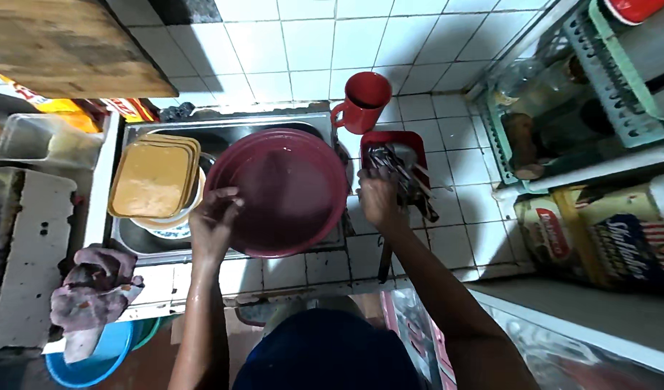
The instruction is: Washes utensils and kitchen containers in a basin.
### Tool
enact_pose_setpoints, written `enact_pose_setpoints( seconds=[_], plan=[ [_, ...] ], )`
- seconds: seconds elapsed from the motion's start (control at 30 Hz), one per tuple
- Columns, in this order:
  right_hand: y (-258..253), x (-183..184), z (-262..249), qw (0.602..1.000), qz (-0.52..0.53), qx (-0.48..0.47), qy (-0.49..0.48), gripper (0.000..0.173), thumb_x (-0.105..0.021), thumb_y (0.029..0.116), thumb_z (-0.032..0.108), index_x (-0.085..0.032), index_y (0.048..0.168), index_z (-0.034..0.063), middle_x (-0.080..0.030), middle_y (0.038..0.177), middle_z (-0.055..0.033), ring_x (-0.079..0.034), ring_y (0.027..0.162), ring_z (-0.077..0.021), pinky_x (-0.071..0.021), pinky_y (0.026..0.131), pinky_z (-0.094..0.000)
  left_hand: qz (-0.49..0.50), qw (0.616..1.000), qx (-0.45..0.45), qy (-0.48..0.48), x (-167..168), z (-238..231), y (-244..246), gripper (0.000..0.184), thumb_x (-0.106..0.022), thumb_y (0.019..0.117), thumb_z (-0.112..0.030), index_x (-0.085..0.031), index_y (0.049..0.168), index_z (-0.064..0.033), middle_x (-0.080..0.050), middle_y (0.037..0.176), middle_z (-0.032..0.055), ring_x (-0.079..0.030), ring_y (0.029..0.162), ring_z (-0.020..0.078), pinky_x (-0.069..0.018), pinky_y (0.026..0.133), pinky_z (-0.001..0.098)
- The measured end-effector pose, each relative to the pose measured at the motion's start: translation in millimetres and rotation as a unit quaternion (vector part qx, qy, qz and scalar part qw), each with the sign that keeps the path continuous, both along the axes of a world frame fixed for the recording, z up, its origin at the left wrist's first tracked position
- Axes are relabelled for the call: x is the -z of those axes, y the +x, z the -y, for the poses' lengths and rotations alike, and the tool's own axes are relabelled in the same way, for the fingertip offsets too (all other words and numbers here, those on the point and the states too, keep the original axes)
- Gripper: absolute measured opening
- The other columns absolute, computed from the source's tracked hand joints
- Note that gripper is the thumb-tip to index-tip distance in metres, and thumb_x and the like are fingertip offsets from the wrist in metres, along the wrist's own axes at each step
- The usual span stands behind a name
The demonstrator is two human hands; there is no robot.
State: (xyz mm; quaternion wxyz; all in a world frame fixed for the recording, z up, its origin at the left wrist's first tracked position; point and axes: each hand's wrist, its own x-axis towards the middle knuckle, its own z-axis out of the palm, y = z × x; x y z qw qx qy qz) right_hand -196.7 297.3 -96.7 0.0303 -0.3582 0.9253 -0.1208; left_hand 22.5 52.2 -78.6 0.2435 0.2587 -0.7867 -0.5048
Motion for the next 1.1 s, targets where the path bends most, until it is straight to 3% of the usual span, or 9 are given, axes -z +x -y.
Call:
enact_pose_setpoints(
  seconds=[0.1, 0.2, 0.27, 0.33, 0.4, 0.53, 0.73, 0.97, 1.1],
  plan=[
    [4, 1, 0, 1.0, -0.017, 0.007, 0.005, 0.046, -0.073, 0.0854, -0.004, -0.061, 0.129, -0.0035, -0.066, 0.113, -0.0288, -0.058, 0.113, -0.0515, -0.0453, 0.091, -0.0654, -0.009, 0.999, -0.031, 0.005, 1, 5, 15, 0.024, -0.065, 0.0961, -0.006, -0.063, 0.119, 0.0007, -0.072, 0.099, 0.0008, -0.07, 0.084, 0.004, -0.0602, 0.079, 0.0245],
    [-12, 15, 8, 0.998, -0.032, 0.051, -0.009, 0.042, -0.068, 0.0859, -0.006, -0.066, 0.127, 0.0003, -0.071, 0.11, -0.0244, -0.062, 0.112, -0.0478, -0.0443, 0.093, -0.0636, -0.021, 0.999, -0.041, 0.006, 2, 6, 23, 0.024, -0.064, 0.0952, -0.007, -0.063, 0.118, 0.0015, -0.072, 0.097, -0.0005, -0.069, 0.082, 0.0029, -0.06, 0.078, 0.0231],
    [-24, 17, 5, 0.997, -0.022, 0.072, -0.009, 0.044, -0.066, 0.0878, -0.006, -0.064, 0.132, -0.0002, -0.07, 0.116, -0.0253, -0.061, 0.117, -0.0486, -0.0424, 0.097, -0.0659, -0.022, 0.999, -0.049, 0.006, 0, 6, 28, 0.025, -0.064, 0.0954, -0.006, -0.062, 0.118, 0.0024, -0.072, 0.098, -0.0001, -0.07, 0.082, 0.0032, -0.0604, 0.079, 0.0236],
    [-34, 13, -1, 0.997, 0.006, 0.08, -0.006, 0.054, -0.065, 0.0896, -0.004, -0.055, 0.143, -0.0031, -0.064, 0.129, -0.0295, -0.055, 0.126, -0.0524, -0.0373, 0.104, -0.0711, -0.022, 0.998, -0.06, -0.001, -1, 7, 34, 0.025, -0.065, 0.0953, -0.006, -0.062, 0.119, 0.0031, -0.072, 0.099, 0.0007, -0.07, 0.084, 0.0034, -0.0604, 0.08, 0.0244],
    [-47, 14, -9, 0.997, -0.002, 0.074, -0.008, 0.057, -0.061, 0.0928, -0.003, -0.049, 0.148, -0.0041, -0.061, 0.134, -0.0322, -0.053, 0.128, -0.0549, -0.0346, 0.106, -0.0733, -0.023, 0.997, -0.075, -0.008, -1, 12, 41, 0.025, -0.065, 0.0953, -0.006, -0.062, 0.118, 0.0028, -0.072, 0.1, 0.0, -0.07, 0.085, 0.0027, -0.0598, 0.081, 0.0239],
    [-81, 13, -27, 0.997, -0.023, 0.073, 0.022, 0.047, -0.057, 0.0961, 0.0, -0.053, 0.143, -0.006, -0.06, 0.131, -0.0354, -0.051, 0.127, -0.058, -0.0317, 0.106, -0.0751, -0.025, 0.996, -0.09, -0.011, 1, 23, 51, 0.026, -0.063, 0.0957, -0.006, -0.061, 0.12, 0.0025, -0.071, 0.098, -0.0019, -0.07, 0.083, 0.0025, -0.0601, 0.081, 0.0236],
    [-142, 24, -52, 0.992, -0.052, 0.106, 0.045, 0.044, -0.054, 0.0976, -0.003, -0.058, 0.141, 0.0002, -0.063, 0.125, -0.0342, -0.055, 0.123, -0.0561, -0.0318, 0.106, -0.0746, -0.018, 0.994, -0.105, -0.013, 2, 22, 51, 0.026, -0.062, 0.095, -0.006, -0.059, 0.119, 0.0038, -0.071, 0.097, -0.0016, -0.07, 0.081, 0.0019, -0.0596, 0.079, 0.0222],
    [-190, 27, -61, 0.988, -0.063, 0.135, 0.04, 0.043, -0.053, 0.0989, -0.001, -0.059, 0.141, 0.0044, -0.061, 0.133, -0.0324, -0.052, 0.129, -0.0542, -0.0288, 0.109, -0.0764, 0.012, 0.993, -0.113, -0.03, -1, 14, 48, 0.028, -0.064, 0.096, -0.007, -0.061, 0.122, 0.0029, -0.071, 0.1, 0.0015, -0.069, 0.083, 0.001, -0.0589, 0.079, 0.0206],
    [-207, 27, -61, 0.986, -0.061, 0.146, 0.044, 0.045, -0.053, 0.0976, 0.001, -0.058, 0.142, 0.0042, -0.061, 0.13, -0.0343, -0.053, 0.127, -0.0555, -0.0322, 0.106, -0.0758, 0.036, 0.989, -0.139, -0.04, -2, 12, 51, 0.029, -0.065, 0.0971, -0.008, -0.061, 0.123, 0.0029, -0.071, 0.099, 0.0043, -0.068, 0.08, 0.0012, -0.0586, 0.079, 0.0214]
  ],
)
